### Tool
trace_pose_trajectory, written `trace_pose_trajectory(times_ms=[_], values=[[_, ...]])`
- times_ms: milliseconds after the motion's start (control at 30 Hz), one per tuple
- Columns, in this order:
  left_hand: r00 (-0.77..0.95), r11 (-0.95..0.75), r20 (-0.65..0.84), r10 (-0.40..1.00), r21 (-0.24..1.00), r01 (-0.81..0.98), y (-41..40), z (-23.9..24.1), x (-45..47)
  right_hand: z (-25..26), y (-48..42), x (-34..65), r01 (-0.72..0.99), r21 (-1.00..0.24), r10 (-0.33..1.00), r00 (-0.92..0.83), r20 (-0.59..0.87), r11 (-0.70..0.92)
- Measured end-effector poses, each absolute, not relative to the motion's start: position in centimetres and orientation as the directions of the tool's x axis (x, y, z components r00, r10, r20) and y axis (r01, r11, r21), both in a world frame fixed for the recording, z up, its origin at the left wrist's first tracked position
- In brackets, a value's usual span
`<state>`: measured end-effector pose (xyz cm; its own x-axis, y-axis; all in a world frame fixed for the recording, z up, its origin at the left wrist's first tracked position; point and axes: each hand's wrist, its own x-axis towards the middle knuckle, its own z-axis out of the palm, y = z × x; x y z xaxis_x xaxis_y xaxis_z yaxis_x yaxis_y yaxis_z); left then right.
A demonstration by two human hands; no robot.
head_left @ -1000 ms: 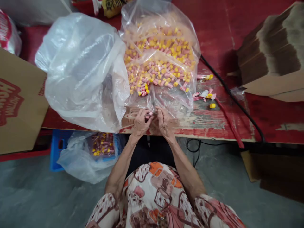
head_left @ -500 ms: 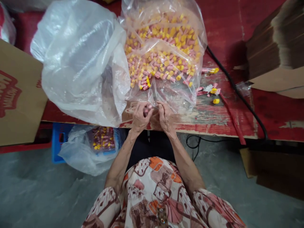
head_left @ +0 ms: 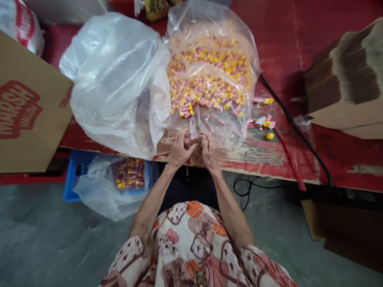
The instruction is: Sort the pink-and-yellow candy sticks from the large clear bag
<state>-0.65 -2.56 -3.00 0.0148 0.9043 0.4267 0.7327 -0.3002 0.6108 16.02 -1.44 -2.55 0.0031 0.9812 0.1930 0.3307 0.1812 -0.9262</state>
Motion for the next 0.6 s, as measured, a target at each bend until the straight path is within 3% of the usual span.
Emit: trace_pose_trajectory(times_ms=[600], values=[[0.033,-0.372,0.539,0.842,0.535,0.758,-2.3,-2.3,0.0,-2.4,-1.6,15.8,0.349,-0.915,0.977,-0.007,0.214,0.203]])
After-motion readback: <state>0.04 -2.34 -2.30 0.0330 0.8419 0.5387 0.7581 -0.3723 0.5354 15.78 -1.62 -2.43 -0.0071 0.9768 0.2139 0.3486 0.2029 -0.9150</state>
